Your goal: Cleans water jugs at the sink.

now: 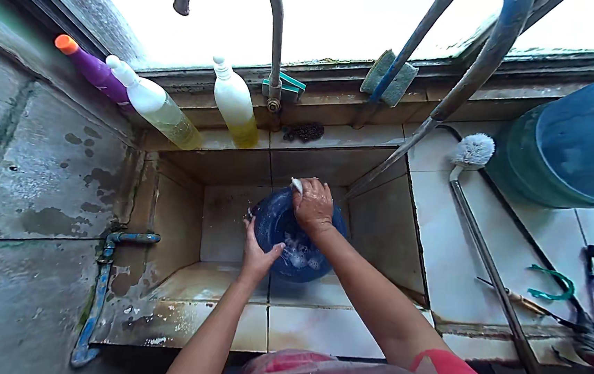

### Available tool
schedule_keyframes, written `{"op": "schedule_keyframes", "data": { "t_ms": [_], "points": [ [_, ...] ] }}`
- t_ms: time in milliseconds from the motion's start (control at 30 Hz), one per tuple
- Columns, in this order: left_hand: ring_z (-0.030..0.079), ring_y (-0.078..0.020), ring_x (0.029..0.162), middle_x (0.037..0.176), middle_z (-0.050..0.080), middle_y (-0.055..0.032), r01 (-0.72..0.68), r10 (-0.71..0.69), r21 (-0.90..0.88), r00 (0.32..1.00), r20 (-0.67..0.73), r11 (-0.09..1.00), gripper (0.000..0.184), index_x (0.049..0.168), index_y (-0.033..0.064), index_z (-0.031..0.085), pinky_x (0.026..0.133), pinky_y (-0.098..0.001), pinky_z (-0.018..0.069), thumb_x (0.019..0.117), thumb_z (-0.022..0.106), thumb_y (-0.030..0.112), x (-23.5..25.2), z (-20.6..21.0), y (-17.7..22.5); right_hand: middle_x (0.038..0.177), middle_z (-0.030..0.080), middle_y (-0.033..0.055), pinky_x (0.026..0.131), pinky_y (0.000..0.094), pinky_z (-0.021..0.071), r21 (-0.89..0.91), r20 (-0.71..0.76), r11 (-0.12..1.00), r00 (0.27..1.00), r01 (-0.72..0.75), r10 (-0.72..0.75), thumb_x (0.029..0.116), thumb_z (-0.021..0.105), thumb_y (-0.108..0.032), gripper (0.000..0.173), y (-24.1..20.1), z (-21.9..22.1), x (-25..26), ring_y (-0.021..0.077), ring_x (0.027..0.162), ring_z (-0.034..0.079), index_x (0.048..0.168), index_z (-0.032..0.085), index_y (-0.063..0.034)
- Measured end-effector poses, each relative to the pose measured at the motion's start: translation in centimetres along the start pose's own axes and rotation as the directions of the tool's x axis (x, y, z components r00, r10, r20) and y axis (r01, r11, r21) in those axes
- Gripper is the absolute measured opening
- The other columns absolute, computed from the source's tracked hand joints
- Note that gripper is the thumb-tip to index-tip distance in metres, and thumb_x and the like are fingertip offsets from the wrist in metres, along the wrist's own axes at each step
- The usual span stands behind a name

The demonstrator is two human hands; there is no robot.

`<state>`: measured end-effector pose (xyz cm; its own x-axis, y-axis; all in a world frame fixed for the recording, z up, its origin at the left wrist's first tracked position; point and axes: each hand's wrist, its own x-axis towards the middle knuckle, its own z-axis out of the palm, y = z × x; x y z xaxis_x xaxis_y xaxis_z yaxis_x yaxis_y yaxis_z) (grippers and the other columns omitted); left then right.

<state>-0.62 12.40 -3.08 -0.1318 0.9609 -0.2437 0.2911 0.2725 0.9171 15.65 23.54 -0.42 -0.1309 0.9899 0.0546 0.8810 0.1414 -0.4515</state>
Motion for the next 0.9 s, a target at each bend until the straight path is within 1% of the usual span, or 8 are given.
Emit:
{"op": "schedule_keyframes", "data": {
  "t_ms": [67,133,233,367,433,500,667,900],
  "points": [
    [0.026,-0.0307,0.154,0.164,0.018,-0.0335,-0.057,0.056,-0.101,0.998,-0.014,0.993,0.113,0.157,-0.0116,0.017,0.124,-0.0366,0.0288,0.0750,0.085,0.028,-1.2,0.7,-1.1,0.133,0.066,0.0177,0.118,0.0599,0.0331,0.021,-0.001,0.995,0.996,0.094,-0.094,0.1036,0.048,-0.029,0.038,-1.0,0.3,-0.7,0.0375,0.137,0.053,0.122,0.070,-0.0052],
    [0.042,-0.0266,0.145,0.154,0.041,-0.0303,-0.078,0.085,-0.107,0.994,0.064,0.991,0.100,0.149,-0.0138,0.035,0.121,-0.0353,0.0361,0.0728,0.087,0.025,-0.6,0.5,-0.9,0.120,0.072,0.0156,0.121,0.0579,0.0328,0.057,0.041,0.942,0.942,0.330,-0.332,0.0976,0.057,-0.027,0.031,-2.9,1.0,-2.5,0.0342,0.134,0.057,0.110,0.074,-0.0045],
    [0.052,-0.0224,0.135,0.142,0.055,-0.0247,-0.056,0.065,-0.061,0.987,0.148,0.997,0.089,0.141,-0.0115,0.047,0.115,-0.0335,0.0405,0.0715,0.086,0.026,1.1,-0.5,0.0,0.116,0.075,0.0096,0.119,0.0705,0.0255,0.081,-0.024,0.868,0.872,0.489,-0.489,0.0949,0.061,-0.022,0.023,-3.0,1.5,-3.3,0.0336,0.134,0.058,0.108,0.076,-0.0086],
    [0.040,-0.0246,0.147,0.162,0.034,-0.0230,-0.004,0.019,-0.328,0.999,0.040,0.945,0.099,0.155,-0.0052,0.032,0.116,-0.0374,0.0437,0.0749,0.082,0.023,1.9,-0.8,-0.8,0.140,0.063,0.0136,0.120,0.0676,0.0237,0.079,0.170,0.988,0.978,-0.134,0.119,0.1093,0.041,-0.030,0.042,4.2,-3.0,-2.4,0.0324,0.141,0.049,0.136,0.064,-0.0079],
    [0.045,-0.0244,0.143,0.160,0.035,-0.0227,0.037,-0.062,-0.420,0.997,-0.045,0.907,0.100,0.156,-0.0037,0.027,0.111,-0.0374,0.0485,0.0739,0.081,0.016,2.2,-0.1,-0.1,0.128,0.066,0.0239,0.105,0.0582,0.0455,0.210,0.304,0.839,0.849,-0.502,0.432,0.1126,0.026,-0.038,0.056,8.0,-4.3,-3.6,0.0370,0.121,0.063,0.136,0.059,0.0006],
    [0.046,-0.0242,0.142,0.160,0.034,-0.0231,0.054,-0.085,-0.444,0.995,-0.051,0.894,0.102,0.157,-0.0034,0.026,0.110,-0.0365,0.0492,0.0721,0.081,0.013,2.6,1.8,1.2,0.120,0.066,0.0278,0.098,0.0574,0.0494,0.313,0.308,0.680,0.749,-0.663,0.587,0.1124,0.023,-0.042,0.062,9.9,-4.9,-5.2,0.0395,0.111,0.066,0.134,0.058,0.0037],
    [0.045,-0.0240,0.143,0.163,0.031,-0.0215,0.077,-0.059,-0.450,0.997,0.054,0.890,0.100,0.158,-0.0006,0.028,0.110,-0.0370,0.0494,0.0739,0.081,0.014,4.5,7.2,3.6,0.116,0.068,0.0269,0.099,0.0560,0.0488,0.309,0.115,0.670,0.726,-0.675,0.678,0.1127,0.024,-0.038,0.059,12.7,-9.6,-6.2,0.0378,0.111,0.066,0.130,0.061,0.0050],
    [0.065,-0.0236,0.117,0.138,0.059,-0.0206,0.140,-0.080,-0.506,0.987,0.138,0.851,0.088,0.156,0.0021,0.035,0.097,-0.0387,0.0570,0.0791,0.076,0.007,7.1,11.1,3.5,0.111,0.069,0.0261,0.094,0.0539,0.0529,0.277,-0.093,0.770,0.782,-0.574,0.616,0.1118,0.032,-0.033,0.052,19.0,-13.8,-7.6,0.0365,0.102,0.069,0.125,0.063,0.0069]
  ]
}}
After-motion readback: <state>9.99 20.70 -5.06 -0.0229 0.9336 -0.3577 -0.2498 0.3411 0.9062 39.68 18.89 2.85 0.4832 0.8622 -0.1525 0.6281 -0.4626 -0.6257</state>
